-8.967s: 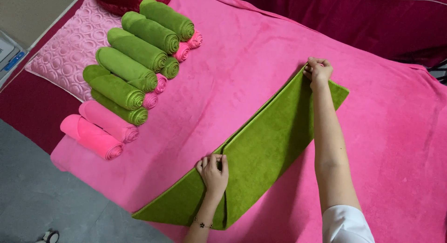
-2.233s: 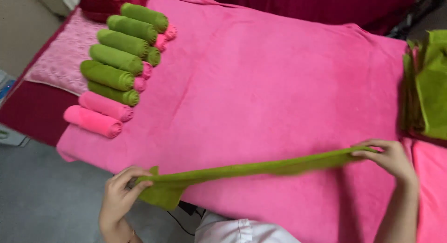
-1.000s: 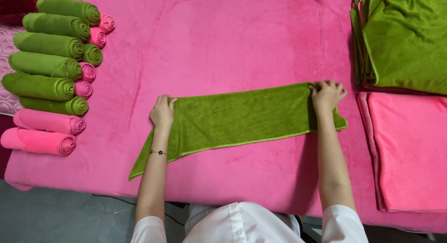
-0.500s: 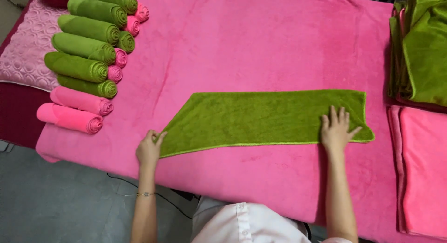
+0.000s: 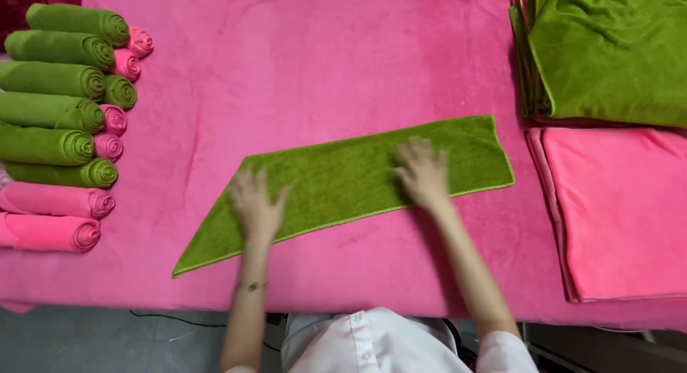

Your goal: Folding and rolling a green towel on a spa treatment table

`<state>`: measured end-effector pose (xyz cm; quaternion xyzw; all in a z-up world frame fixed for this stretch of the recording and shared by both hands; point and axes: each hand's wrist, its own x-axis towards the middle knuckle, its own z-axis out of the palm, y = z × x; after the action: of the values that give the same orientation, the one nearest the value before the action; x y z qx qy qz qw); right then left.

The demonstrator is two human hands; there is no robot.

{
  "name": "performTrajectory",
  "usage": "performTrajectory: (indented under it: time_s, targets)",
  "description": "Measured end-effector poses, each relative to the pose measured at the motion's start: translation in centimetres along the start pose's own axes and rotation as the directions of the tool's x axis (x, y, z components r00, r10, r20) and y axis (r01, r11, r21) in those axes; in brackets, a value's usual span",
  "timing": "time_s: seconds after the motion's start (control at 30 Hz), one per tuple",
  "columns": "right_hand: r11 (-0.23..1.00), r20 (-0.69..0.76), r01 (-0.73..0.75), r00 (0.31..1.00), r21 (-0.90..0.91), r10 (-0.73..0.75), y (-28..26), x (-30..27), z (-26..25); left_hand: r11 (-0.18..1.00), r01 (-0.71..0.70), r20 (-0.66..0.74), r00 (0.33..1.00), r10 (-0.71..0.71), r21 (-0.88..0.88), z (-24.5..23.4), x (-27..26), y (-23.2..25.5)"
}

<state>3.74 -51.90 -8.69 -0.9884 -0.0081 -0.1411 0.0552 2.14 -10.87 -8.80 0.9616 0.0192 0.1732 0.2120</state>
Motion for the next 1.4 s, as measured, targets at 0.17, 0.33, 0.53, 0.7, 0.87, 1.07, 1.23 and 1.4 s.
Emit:
performTrajectory:
  time_s: [0.17,0.33,0.53,0.7,0.87,1.07,1.23,1.4]
  targets:
    - [0.996,0.334,0.002,0.942,0.087,-0.031,0.1,3.9,2.9,0.994,0.0,0.201,0.979,-0.022,0.107,5.8,0.8,2.9]
    - [0.978,0.257,-0.204,0.944,-0.042,0.207,11.7,5.3,2.7,0.991,0.018,0.267,0.962,-0.053,0.133,5.5,0.8,2.9]
    - [0.911,0.249,-0.413,0.881,-0.012,0.403,17.4,4.9,2.5,0.991,0.024,0.285,0.957,-0.06,0.13,5.6,0.9,2.8]
    - [0.914,0.099,-0.394,0.917,0.097,0.385,16.0,3.7,1.8,0.994,0.029,0.272,0.961,-0.058,0.108,5.8,0.8,2.5]
    - [0.919,-0.139,-0.291,0.932,0.268,0.335,17.4,1.8,3.1,0.996,0.062,0.288,0.954,-0.079,0.066,5.4,0.5,2.8]
    - [0.932,-0.184,-0.256,0.934,0.256,0.307,17.1,0.9,2.6,0.996,0.053,0.279,0.958,-0.071,0.073,5.4,1.1,3.0]
    - [0.955,-0.34,-0.187,0.904,0.23,0.259,17.9,0.4,3.7,0.996,0.045,0.264,0.962,-0.065,0.078,5.7,0.8,3.0]
    - [0.962,-0.508,-0.097,0.833,0.256,0.219,19.3,0.1,5.2,1.0,0.029,0.152,0.988,-0.029,0.004,6.0,0.1,2.5]
